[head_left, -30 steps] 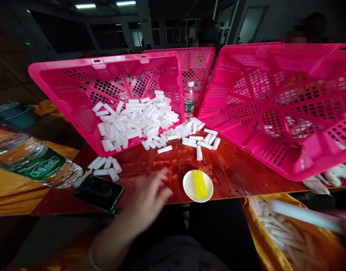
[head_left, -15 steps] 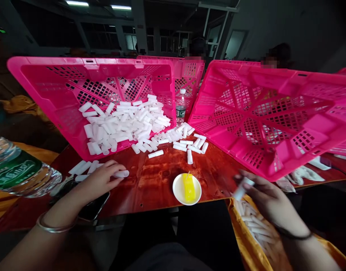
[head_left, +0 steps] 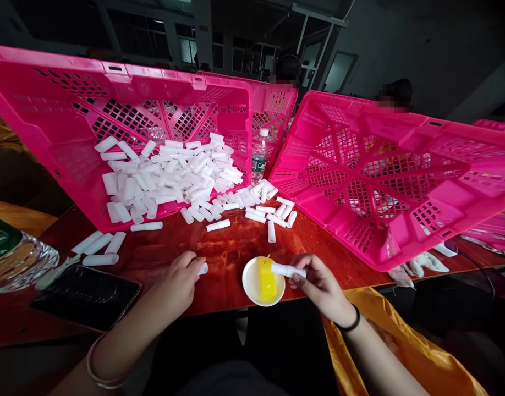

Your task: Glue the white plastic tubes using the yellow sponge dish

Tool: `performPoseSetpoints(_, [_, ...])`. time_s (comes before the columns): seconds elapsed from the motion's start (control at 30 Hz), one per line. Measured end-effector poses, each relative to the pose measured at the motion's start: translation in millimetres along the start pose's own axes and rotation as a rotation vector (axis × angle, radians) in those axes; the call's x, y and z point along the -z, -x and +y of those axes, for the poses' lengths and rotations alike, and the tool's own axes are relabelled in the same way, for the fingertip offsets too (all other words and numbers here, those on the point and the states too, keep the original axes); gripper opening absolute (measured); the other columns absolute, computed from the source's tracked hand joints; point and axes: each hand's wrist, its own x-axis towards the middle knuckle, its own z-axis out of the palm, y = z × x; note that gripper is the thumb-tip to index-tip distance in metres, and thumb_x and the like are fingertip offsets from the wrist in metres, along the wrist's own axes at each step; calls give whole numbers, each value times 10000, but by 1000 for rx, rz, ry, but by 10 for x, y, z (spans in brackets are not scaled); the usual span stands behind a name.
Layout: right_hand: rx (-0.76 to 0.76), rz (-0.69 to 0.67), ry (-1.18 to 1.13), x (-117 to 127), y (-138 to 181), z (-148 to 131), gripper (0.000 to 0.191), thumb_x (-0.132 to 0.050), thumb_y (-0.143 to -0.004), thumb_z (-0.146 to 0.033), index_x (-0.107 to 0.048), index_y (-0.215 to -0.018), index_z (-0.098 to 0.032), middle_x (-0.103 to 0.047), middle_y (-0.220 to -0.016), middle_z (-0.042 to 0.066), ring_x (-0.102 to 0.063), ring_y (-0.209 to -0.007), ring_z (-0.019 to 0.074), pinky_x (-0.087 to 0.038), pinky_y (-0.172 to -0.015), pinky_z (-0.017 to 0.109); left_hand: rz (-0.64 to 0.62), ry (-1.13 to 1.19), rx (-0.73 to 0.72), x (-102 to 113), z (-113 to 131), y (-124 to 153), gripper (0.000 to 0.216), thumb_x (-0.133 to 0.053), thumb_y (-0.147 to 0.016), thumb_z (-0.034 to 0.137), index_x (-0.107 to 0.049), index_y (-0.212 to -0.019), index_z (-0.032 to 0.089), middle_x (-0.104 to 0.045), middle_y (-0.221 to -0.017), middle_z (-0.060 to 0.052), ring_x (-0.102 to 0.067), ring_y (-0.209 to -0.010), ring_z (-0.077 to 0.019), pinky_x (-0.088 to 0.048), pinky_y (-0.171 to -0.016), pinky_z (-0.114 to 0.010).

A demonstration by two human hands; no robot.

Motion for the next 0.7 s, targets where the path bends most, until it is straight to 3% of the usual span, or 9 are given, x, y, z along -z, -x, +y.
performPoseSetpoints(0.17, [212, -54, 358, -46, -70, 206, 250, -552, -915, -238, -598, -1162, -236, -612, -1073, 107, -605, -1006, 221, -532, -865, 389, 142, 236, -212, -68, 351, -47, 254, -358, -940, 190, -510, -1143, 201, -522, -1273, -111, -526, -1191, -240, -452, -1014, -388])
performPoseSetpoints(0.27, [331, -133, 475, -36, -114, 250, 231, -526, -920, -177, -625, -1118, -241, -601, -1050, 100, -600, -1001, 213, -535, -851, 375, 127, 383, -312, -173, 575, -78, 201, -437, -946, 266, -471, -1136, 207, -501, -1325, -120, -504, -1239, -230, -452, -1026, -376])
performPoseSetpoints(0.37, [357, -182, 497, -11, -125, 231, 201, -512, -924, -164, -631, -1068, -238, -584, -1025, 90, -595, -971, 198, -538, -823, 352, 114, 450, -345, -318, 686, -149, 608, -739, -732, 462, -445, -1191, 191, -460, -1372, -185, -459, -1285, -327, -453, -1022, -467])
performPoseSetpoints(0.43, [279, -186, 468, 0, -121, 210, 259, -536, -921, -215, -581, -1176, -235, -586, -1068, 101, -590, -1004, 210, -537, -845, 369, 113, 469, -330, -401, 715, -206, 851, -860, -528, 498, -451, -1206, 187, -469, -1364, -211, -468, -1266, -380, -450, -1008, -528])
performPoseSetpoints(0.5, [165, -170, 434, -2, -113, 202, 339, -531, -931, -265, -519, -1268, -228, -605, -1081, 108, -603, -994, 216, -540, -850, 386, 118, 478, -300, -448, 731, -250, 895, -897, -461, 451, -464, -1201, 192, -511, -1324, -199, -502, -1227, -385, -450, -997, -548])
performPoseSetpoints(0.57, [126, -146, 428, -17, -102, 209, 294, -506, -945, -268, -550, -1233, -229, -623, -1040, 101, -612, -955, 210, -538, -844, 391, 126, 487, -285, -457, 744, -273, 861, -906, -459, 391, -475, -1179, 195, -547, -1282, -175, -530, -1192, -364, -462, -986, -533])
performPoseSetpoints(0.7, [264, -137, 452, -50, -67, 224, 169, -515, -928, -216, -639, -1040, -241, -573, -1002, 87, -571, -988, 217, -518, -848, 387, 136, 474, -305, -428, 756, -277, 799, -917, -448, 367, -480, -1090, 183, -568, -1241, -169, -545, -1163, -346, -477, -970, -506])
